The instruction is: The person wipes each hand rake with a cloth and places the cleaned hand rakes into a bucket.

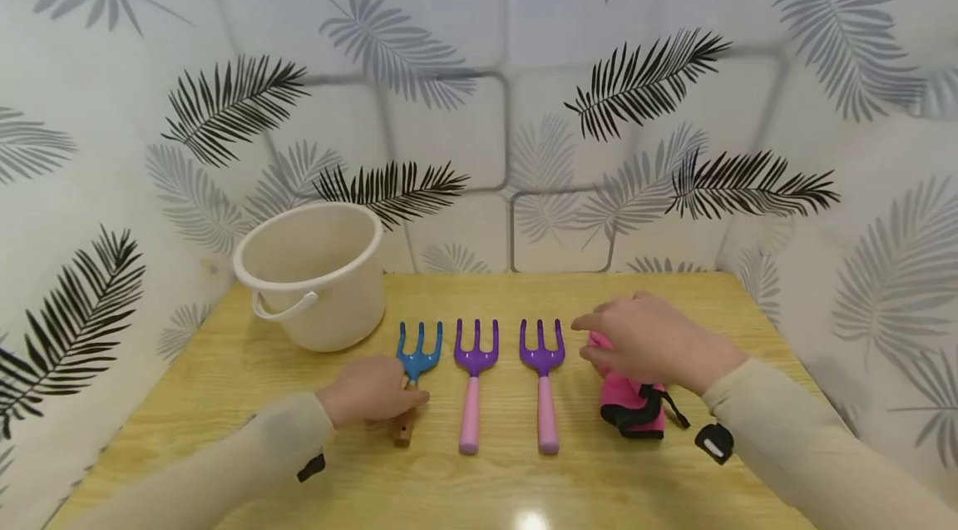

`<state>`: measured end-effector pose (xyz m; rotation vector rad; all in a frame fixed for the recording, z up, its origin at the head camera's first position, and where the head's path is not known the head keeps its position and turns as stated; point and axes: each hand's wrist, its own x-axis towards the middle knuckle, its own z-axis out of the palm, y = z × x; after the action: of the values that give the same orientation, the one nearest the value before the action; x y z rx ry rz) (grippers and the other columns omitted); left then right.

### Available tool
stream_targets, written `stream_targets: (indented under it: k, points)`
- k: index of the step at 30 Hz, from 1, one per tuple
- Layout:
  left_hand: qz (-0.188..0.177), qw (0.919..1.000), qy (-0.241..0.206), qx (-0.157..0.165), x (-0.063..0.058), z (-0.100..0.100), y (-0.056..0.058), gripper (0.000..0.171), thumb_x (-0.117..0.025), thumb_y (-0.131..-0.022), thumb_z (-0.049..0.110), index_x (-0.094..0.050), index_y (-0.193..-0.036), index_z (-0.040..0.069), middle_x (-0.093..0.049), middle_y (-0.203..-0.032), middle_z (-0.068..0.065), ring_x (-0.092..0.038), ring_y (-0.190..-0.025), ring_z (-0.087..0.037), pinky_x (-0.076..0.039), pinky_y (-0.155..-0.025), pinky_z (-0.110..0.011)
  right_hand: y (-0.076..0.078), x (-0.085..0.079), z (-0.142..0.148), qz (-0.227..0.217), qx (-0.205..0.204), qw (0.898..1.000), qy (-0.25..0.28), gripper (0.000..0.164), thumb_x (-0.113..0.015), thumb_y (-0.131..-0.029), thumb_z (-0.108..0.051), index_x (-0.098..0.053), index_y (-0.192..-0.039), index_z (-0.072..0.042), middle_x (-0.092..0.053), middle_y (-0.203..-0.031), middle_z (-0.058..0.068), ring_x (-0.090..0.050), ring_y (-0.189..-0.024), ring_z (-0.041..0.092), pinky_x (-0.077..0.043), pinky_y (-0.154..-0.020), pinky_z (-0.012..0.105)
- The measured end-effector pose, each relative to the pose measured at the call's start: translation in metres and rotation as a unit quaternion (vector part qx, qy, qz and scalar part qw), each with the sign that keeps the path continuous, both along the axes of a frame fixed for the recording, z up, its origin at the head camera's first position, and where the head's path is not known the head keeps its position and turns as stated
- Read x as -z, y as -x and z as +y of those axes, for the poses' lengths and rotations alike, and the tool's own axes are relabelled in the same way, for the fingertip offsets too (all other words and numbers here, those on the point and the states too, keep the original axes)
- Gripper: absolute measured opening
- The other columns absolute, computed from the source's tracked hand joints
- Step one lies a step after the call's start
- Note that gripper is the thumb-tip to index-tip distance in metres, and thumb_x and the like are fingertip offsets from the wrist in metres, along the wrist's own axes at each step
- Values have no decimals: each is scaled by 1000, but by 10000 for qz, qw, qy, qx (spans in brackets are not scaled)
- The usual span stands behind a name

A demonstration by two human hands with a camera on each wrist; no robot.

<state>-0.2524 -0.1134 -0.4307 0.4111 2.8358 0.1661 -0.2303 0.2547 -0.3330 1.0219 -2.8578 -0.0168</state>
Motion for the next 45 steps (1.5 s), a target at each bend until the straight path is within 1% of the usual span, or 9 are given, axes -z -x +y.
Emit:
stream_targets:
  k: [4, 11, 18, 23, 27, 30, 34, 39, 45]
  points:
    - [-239, 9986, -449, -174, 9, 0, -1, 47, -64, -88, 44, -55, -49, 20, -48, -41, 7, -52, -38, -12, -36, -41, -26, -1, 5, 2, 22, -69, 9996, 271, 29, -58, -100, -32, -74, -117, -16, -75, -104, 0, -66, -80, 10, -58, -85, 48]
    - [-277, 9946, -931, -365, 14, -3, 4, 40, -65, -90, 32, -58, -53, 18, -52, -47, 6, -53, -43, -12, -38, -43, -24, -1, 8, 6, -99, -36, 9993, 360, 19, -60, -100, -33, -75, -107, -23, -72, -93, -8, -56, -67, 0, -57, -70, 36]
    - [-33, 9898, -1350, -454, 20, -14, 1, 44, -60, -92, 39, -48, -55, 19, -52, -49, 7, -49, -47, -11, -32, -47, -27, 4, 15, 11, 180, 296, 9993, 121, 29, -63, -98, -32, -74, -117, -14, -73, -107, 5, -70, -94, 27, -58, -79, 51]
    - [-29, 9800, -1839, -763, 6, -19, -7, 35, -62, -94, 40, -52, -71, 15, -60, -58, 1, -57, -50, -15, -41, -49, -28, 14, 23, 11, 187, 1001, 9947, -172, 53, -63, -95, -47, -67, -128, -6, -67, -124, 19, -63, -111, 43, -53, -87, 63]
    - [12, 9740, -2076, -911, -8, -15, -14, 31, -62, -94, 39, -53, -80, 13, -59, -65, -2, -57, -52, -16, -43, -51, -29, 25, 37, 13, -322, 1476, 9877, -399, 73, -58, -94, -59, -55, -141, -3, -58, -136, 26, -57, -117, 52, -47, -90, 70]
    - [-24, 9681, -2372, -806, -16, -10, -20, 29, -62, -93, 36, -54, -81, 12, -59, -63, -2, -59, -51, -15, -46, -52, -29, 31, 48, 16, -1026, 1632, 9799, -506, 82, -59, -92, -63, -46, -149, -6, -50, -144, 29, -51, -122, 58, -43, -94, 73]
    - [-371, 9512, -3013, -553, -20, -2, -30, 25, -62, -93, 28, -52, -80, 9, -57, -56, -2, -60, -46, -15, -52, -51, -29, 34, 63, 22, -1791, 1662, 9681, -559, 90, -65, -86, -63, -39, -154, -10, -41, -149, 34, -48, -124, 62, -42, -97, 72]
    - [-479, 9413, -3309, -463, -19, 7, -41, 22, -58, -95, 27, -51, -85, 8, -56, -58, -1, -60, -45, -16, -49, -50, -30, 32, 84, 21, -1667, 1637, 9714, -425, 85, -73, -85, -51, -42, -152, -9, -42, -143, 37, -51, -116, 63, -48, -90, 70]
    - [-528, 9365, -3443, -393, -20, 18, -46, 20, -56, -96, 27, -52, -93, 8, -56, -59, -1, -56, -45, -15, -45, -49, -29, 26, 91, 15, -1494, 1755, 9731, 39, 71, -75, -84, -20, -46, -148, -7, -42, -134, 42, -56, -103, 57, -53, -85, 63]
